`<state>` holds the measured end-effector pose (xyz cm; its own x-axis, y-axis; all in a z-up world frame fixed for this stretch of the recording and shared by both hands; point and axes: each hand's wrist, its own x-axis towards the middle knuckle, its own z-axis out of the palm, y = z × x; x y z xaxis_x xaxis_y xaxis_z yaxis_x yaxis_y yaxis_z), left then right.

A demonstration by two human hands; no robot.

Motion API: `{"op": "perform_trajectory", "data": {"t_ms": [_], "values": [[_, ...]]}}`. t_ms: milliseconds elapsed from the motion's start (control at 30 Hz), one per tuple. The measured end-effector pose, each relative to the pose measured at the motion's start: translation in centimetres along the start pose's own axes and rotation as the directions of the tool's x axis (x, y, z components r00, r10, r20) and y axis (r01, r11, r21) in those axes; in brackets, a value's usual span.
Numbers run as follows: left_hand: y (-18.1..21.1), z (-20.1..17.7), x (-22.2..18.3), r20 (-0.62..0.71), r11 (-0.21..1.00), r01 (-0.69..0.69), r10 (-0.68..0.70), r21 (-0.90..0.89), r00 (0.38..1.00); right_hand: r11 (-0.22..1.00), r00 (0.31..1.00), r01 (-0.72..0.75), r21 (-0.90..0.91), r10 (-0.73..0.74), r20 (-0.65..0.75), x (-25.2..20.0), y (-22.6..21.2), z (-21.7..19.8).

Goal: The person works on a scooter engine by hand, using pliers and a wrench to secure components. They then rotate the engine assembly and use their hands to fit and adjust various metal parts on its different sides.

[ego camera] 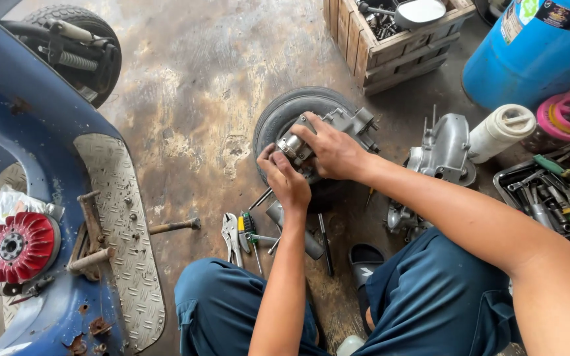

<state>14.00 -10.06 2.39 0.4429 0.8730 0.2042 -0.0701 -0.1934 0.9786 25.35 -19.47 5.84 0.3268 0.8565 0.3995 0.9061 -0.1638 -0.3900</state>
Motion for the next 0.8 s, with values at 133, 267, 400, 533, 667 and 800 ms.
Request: {"op": "perform_trajectory", "data": {"t_ms": [133, 267, 400, 533, 667, 800], "values": [[-1.6, -2.2, 0.5, 0.062, 0.932, -0.363, 0.363, -0.024, 0.93, 0.999, 1.0, 0.0, 0.039, 0.001, -0.019, 0.5, -0.8, -0.9], [-3.4, -3.3, 0.4, 0.146, 0.953, -0.28, 0.296, -0.119, 0.944, 0.997, 1.0, -0.024, 0.076, 0.023, 0.014, 0.7, -1.0, -1.4], [2.7, -3.4, 0.3, 0.191, 0.864, -0.504, 0.493, 0.008, 0.849, 0.998, 0.999, -0.042, 0.044, 0.04, 0.027, 0.5, -0.7, -1.0], [2.5, -3.2, 1.8, 0.209, 0.761, -0.639, 0.611, 0.109, 0.763, 0.999, 0.999, -0.041, 0.023, 0.04, 0.013, 1.1, -0.7, -1.8], [0.9, -3.4, 2.3, 0.244, 0.845, -0.515, 0.474, 0.144, 0.846, 0.994, 0.995, -0.081, 0.072, 0.077, 0.067, 0.9, -1.1, -2.0], [1.3, -3.3, 2.7, 0.236, 0.792, -0.578, 0.534, 0.195, 0.812, 0.993, 0.999, 0.027, 0.116, -0.022, -0.045, 0.7, -0.3, -1.7]]}}
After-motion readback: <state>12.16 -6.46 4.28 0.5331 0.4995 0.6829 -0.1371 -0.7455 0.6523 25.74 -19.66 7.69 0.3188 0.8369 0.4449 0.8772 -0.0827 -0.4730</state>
